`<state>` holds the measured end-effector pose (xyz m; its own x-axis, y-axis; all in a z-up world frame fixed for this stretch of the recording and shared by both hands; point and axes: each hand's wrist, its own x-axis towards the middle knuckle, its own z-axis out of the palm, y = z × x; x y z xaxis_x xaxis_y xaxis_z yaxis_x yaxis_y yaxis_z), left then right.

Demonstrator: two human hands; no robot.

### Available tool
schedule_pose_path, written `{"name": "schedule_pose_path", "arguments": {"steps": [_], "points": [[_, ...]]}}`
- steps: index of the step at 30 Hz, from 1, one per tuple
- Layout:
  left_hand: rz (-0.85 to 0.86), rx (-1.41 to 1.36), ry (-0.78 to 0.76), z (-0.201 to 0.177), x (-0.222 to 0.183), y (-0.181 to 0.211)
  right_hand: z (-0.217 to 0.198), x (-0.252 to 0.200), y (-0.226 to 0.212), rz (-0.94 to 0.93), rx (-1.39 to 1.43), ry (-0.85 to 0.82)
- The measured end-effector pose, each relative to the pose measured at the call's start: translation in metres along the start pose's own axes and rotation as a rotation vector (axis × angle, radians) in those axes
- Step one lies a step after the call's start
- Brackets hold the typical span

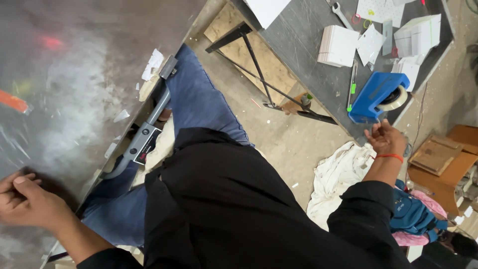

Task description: The recorder places cards on a flat bed, pulls a handle to press them, and ثم cleans residual scrap from the machine.

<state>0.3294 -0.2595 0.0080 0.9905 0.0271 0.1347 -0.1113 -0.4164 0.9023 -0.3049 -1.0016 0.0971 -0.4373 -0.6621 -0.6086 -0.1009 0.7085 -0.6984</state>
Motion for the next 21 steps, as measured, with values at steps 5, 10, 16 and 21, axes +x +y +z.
{"name": "schedule_pose_path", "arguments": {"steps": [5,10,16,21], "points": [[0.017,-0.018,-0.008,0.000,0.000,-0.007,0.018,-0.040,0.024,0.006,0.071,-0.064],[0.003,0.002,0.009,0.001,0.001,0.006,0.026,-0.051,0.079,-0.405,0.003,-0.086],[0.029,-0.102,0.005,0.003,-0.006,-0.016,0.111,-0.123,0.117,-0.552,-0.269,-0.131],[0.065,0.196,-0.015,0.007,-0.010,0.013,0.275,-0.288,0.133,-0.999,-0.465,-0.943]]}}
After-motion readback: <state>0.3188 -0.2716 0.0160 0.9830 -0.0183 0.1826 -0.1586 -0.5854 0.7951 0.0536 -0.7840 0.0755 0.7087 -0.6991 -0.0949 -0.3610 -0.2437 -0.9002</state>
